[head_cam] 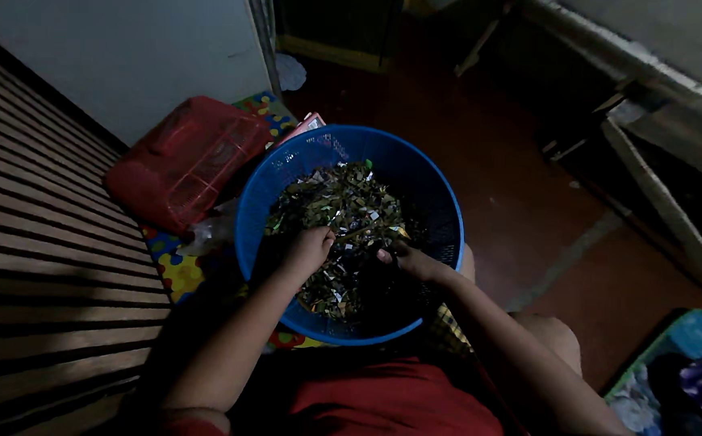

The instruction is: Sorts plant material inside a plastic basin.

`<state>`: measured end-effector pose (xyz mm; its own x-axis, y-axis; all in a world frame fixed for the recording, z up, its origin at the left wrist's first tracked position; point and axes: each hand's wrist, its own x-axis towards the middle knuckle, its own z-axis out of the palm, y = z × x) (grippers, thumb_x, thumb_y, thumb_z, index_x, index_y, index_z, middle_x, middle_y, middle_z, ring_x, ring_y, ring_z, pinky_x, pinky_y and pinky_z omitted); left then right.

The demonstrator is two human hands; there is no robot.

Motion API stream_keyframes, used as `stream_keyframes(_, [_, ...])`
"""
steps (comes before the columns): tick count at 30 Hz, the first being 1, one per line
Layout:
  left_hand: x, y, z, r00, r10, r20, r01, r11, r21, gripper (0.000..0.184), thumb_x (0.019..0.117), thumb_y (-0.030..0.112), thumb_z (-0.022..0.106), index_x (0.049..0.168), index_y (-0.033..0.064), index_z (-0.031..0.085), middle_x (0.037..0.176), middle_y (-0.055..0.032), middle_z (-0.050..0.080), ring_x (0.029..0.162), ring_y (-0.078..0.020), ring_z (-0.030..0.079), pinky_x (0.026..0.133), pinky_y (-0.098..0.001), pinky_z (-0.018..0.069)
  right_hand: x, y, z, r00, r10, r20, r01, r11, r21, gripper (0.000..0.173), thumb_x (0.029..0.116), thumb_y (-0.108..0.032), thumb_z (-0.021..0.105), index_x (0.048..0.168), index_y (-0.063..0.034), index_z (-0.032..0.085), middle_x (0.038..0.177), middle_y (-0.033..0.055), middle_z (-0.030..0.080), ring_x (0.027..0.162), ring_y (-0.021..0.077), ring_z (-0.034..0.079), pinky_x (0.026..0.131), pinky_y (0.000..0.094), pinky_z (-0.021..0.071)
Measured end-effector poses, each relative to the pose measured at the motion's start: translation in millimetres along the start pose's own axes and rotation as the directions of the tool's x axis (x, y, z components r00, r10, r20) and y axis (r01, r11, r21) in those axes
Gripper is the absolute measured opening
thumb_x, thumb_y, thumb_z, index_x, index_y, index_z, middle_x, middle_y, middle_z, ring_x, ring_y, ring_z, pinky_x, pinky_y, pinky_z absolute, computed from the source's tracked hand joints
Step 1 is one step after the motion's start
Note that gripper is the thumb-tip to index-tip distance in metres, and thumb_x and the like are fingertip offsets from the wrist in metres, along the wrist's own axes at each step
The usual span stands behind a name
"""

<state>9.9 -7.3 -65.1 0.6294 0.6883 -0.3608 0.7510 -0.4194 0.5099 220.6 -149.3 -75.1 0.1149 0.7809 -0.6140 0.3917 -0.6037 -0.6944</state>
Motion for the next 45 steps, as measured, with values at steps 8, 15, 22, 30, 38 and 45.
stream_keyframes(8, [0.9,4.2,2.7,0.999,0.039,0.032,-0.040,0.999,0.035,0.030,0.1089,0.022,0.050,0.128,0.0058,0.066,0.121,-0.0183,0.068,0.115,-0.0330,0.065,0.103,-0.0544,0.0485,4.6,-2.8,-5.7,0.993,-0.116,0.023,0.118,0.990,-0.082,0.061,0.1020,-0.050,0.057,0.136,0.0008,0.053,0.123,0.0218,0.061,0.110,0.0285,0.061,0.097,0.0489,0.0493])
stream_keyframes(15, [0.9,2.9,2.8,0.999,0.042,0.034,-0.042,0.999,-0.020,0.031,0.1093,0.023,0.048,0.130,0.0059,0.064,0.117,-0.0165,0.069,0.108,-0.0283,0.068,0.100,-0.0486,0.0514,0.1,-0.8,-4.1,0.981,-0.165,-0.102,0.165,0.986,-0.010,0.057,0.1022,-0.045,0.059,0.133,0.0026,0.056,0.120,0.0215,0.063,0.105,0.0274,0.064,0.095,0.0473,0.0515])
stream_keyframes(22, [-2.7,-2.0,1.3,0.992,0.104,-0.072,-0.118,0.967,-0.224,0.030,0.1066,0.024,0.054,0.125,0.0043,0.066,0.108,-0.0134,0.070,0.095,-0.0196,0.068,0.091,-0.0406,0.0552,-7.6,-20.2,21.7,0.984,-0.134,-0.115,0.151,0.975,0.162,0.076,0.0964,-0.056,0.063,0.144,-0.0001,0.041,0.126,0.0203,0.061,0.110,0.0268,0.064,0.097,0.0471,0.0525])
stream_keyframes(30, [-6.1,2.5,1.2,0.992,0.068,-0.105,-0.098,0.943,-0.317,0.028,0.1056,0.023,0.058,0.124,0.0040,0.067,0.104,-0.0136,0.070,0.089,-0.0190,0.069,0.087,-0.0401,0.0565,-2.4,-3.4,22.6,0.971,-0.221,-0.095,0.234,0.961,0.149,0.079,0.0936,-0.059,0.062,0.142,0.0003,0.044,0.122,0.0189,0.061,0.108,0.0245,0.062,0.095,0.0456,0.0521])
stream_keyframes(38, [-5.6,1.6,0.8,0.991,0.062,-0.120,-0.090,0.965,-0.246,0.026,0.1045,0.023,0.059,0.121,0.0054,0.069,0.097,-0.0105,0.069,0.087,-0.0188,0.065,0.085,-0.0416,0.0542,-0.9,0.1,23.4,0.951,-0.289,-0.108,0.304,0.938,0.167,0.074,0.0900,-0.061,0.066,0.132,-0.0012,0.051,0.107,0.0120,0.064,0.093,0.0171,0.063,0.085,0.0397,0.0543])
stream_keyframes(45, [-5.0,2.8,1.5,0.990,0.052,-0.134,-0.082,0.971,-0.225,0.025,0.1041,0.021,0.059,0.120,0.0052,0.069,0.097,-0.0109,0.070,0.087,-0.0195,0.066,0.085,-0.0421,0.0540,1.6,1.8,22.0,0.949,-0.249,-0.194,0.278,0.950,0.144,0.061,0.0915,-0.049,0.072,0.126,-0.0015,0.058,0.108,0.0137,0.066,0.095,0.0199,0.065,0.088,0.0426,0.0546])
